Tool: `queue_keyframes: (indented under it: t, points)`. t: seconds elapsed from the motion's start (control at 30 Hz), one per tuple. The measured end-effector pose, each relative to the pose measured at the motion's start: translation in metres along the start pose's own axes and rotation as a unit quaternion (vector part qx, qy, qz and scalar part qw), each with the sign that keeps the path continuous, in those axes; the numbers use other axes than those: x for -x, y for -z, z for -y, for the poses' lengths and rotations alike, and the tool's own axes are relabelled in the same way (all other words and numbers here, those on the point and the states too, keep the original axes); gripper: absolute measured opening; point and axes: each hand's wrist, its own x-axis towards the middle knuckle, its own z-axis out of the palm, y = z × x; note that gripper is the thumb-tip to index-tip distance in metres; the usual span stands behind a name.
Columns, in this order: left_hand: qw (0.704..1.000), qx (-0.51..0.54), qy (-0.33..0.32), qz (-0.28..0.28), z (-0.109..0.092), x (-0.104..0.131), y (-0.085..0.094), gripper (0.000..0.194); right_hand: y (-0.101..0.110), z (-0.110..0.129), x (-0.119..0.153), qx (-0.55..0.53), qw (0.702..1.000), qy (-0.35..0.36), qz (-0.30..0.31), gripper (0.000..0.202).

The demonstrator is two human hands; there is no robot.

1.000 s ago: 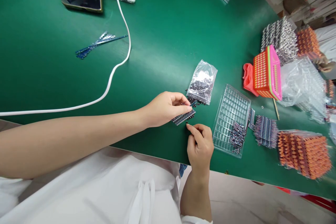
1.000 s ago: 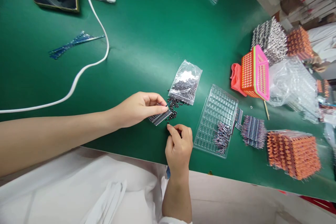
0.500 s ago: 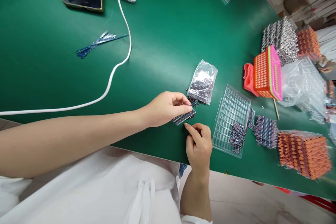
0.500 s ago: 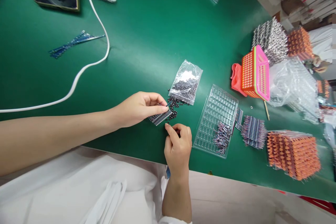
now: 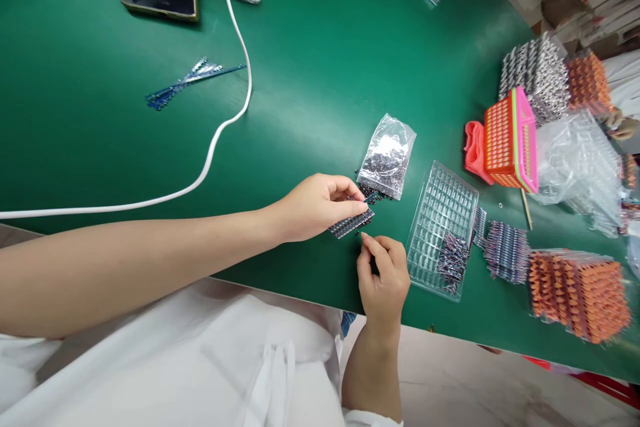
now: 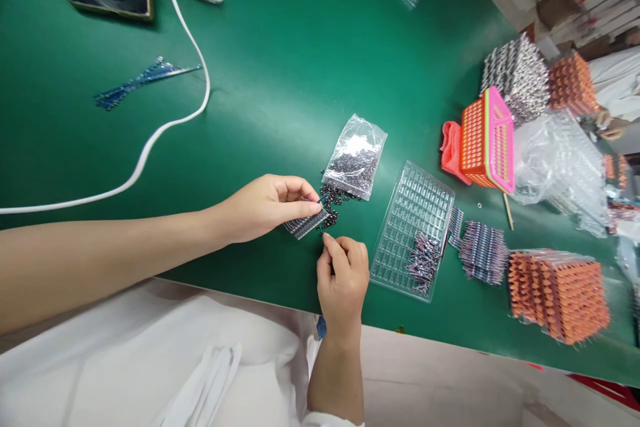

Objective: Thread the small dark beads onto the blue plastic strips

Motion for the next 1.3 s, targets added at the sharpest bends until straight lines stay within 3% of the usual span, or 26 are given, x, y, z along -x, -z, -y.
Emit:
queue_keyframes:
  t: [0.3,0.53,0.67,0.83,1.0,1.13,1.3]
  points:
    - [1.000,0.003,-0.002,0.000,0.001,0.000,0.000,0.017,0.003,0.000,-0.004,0.046,0.997,0.034,0.057,0.032]
    - [1.000,0.002,-0.023,0.007,0.004,0.000,0.001,0.017,0.010,0.000,-0.026,0.076,0.988,0.037,0.132,0.020]
    - [1.000,-0.002,-0.024,0.014,0.004,0.001,0.000,0.018,0.006,0.000,-0.033,0.100,0.984,0.050,0.142,0.019]
    - [0.998,-0.050,-0.035,0.034,0.001,0.003,0.000,0.017,0.012,0.004,-0.027,-0.019,0.994,-0.030,0.106,0.016]
    - [0.988,-0.111,-0.075,0.078,0.000,0.013,-0.003,0.019,0.023,0.009,-0.017,-0.174,0.974,-0.143,0.029,0.011]
    - [0.980,-0.114,-0.125,0.109,0.001,0.021,-0.006,0.014,0.016,0.010,-0.015,-0.229,0.961,-0.154,-0.031,0.013]
    - [0.963,-0.144,-0.191,0.126,0.008,0.026,-0.010,0.009,0.007,0.011,-0.014,-0.203,0.965,-0.139,-0.090,0.010]
